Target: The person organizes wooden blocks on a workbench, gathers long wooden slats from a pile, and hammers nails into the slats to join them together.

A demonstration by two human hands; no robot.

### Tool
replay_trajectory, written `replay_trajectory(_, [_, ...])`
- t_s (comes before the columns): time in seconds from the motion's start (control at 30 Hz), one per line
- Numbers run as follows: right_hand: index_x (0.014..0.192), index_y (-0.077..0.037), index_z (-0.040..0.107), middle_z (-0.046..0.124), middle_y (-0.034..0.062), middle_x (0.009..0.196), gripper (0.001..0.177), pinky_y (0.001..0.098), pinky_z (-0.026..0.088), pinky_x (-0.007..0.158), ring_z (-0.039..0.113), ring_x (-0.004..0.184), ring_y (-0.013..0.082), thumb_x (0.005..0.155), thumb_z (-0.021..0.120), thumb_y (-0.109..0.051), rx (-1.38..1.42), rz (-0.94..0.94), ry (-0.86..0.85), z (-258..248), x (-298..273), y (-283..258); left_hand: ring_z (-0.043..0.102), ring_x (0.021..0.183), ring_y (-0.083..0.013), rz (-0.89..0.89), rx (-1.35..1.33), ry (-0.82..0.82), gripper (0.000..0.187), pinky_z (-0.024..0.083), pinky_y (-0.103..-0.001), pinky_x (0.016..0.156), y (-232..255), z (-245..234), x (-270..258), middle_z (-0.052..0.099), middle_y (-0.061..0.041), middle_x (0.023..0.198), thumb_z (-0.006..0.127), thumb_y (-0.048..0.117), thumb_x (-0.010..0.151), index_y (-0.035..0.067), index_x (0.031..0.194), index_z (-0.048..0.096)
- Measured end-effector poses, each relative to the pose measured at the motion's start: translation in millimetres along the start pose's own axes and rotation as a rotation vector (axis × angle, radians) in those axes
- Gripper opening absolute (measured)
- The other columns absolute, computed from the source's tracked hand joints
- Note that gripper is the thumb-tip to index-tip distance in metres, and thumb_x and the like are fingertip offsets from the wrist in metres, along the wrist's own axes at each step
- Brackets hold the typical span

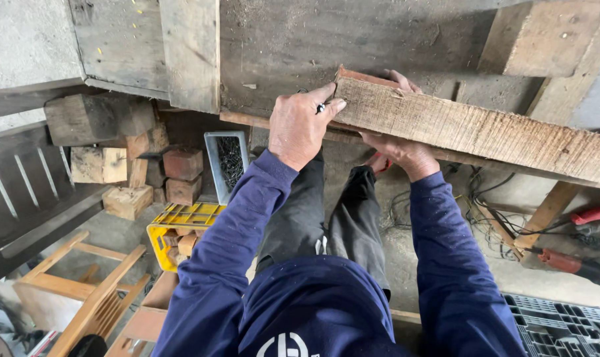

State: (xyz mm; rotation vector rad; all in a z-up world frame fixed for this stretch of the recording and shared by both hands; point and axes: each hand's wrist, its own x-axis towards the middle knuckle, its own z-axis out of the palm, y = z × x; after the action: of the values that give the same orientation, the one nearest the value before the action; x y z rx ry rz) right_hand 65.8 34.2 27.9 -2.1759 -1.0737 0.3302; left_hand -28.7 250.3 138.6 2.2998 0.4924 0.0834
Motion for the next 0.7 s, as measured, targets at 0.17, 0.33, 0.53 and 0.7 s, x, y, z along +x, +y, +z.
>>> replay_trajectory(0.17, [0.161, -0.014, 0.04, 0.036, 0.0218, 0.167, 0.082, 0.0489, 0.035, 0.127, 0.041, 0.153, 0.039, 0.096, 0.078, -0.047, 0.06, 0.014, 0.074, 16.0, -13.3, 5.0, 0.076, 0.079, -0.0294, 0.061, 0.016, 0.059, 0.034, 0.059, -0.038, 0.07, -5.0, 10.2, -7.2, 0.076, -0.017, 0.094, 0.074, 0.031, 0.096, 0.002, 0.113, 0.075])
replay_trajectory(0.33, [0.166, -0.019, 0.033, 0.035, 0.019, 0.17, 0.095, 0.0442, 0.041, 0.127, 0.043, 0.151, 0.0339, 0.094, 0.086, -0.053, -0.081, 0.027, 0.048, 16.6, -18.8, 4.4, 0.077, 0.079, -0.0263, 0.0, 0.017, 0.091, 0.031, 0.06, -0.034, 0.07, 4.4, 17.8, -12.8, 0.077, -0.015, 0.092, 0.076, 0.026, 0.095, 0.001, 0.113, 0.075])
replay_trajectory(0.53, [0.17, -0.008, 0.018, 0.035, 0.0162, 0.166, 0.119, 0.0459, 0.045, 0.124, 0.042, 0.149, 0.0336, 0.087, 0.089, -0.056, 0.226, 0.158, 0.014, 11.6, -17.6, 4.6, 0.079, 0.08, -0.0179, -0.171, -0.214, 0.137, 0.031, 0.06, -0.028, 0.072, 7.8, 18.8, -18.2, 0.079, -0.015, 0.096, 0.081, 0.025, 0.089, 0.002, 0.109, 0.078])
replay_trajectory(0.7, [0.158, -0.016, 0.046, 0.034, 0.0177, 0.167, 0.095, 0.0503, 0.043, 0.117, 0.039, 0.147, 0.0357, 0.084, 0.085, -0.061, -0.072, 0.052, -0.057, 13.3, -21.6, 22.8, 0.079, 0.083, -0.0147, -0.209, -0.243, 0.146, 0.031, 0.061, -0.027, 0.074, 3.0, 20.5, -25.5, 0.079, -0.015, 0.096, 0.085, 0.023, 0.086, 0.0, 0.105, 0.078])
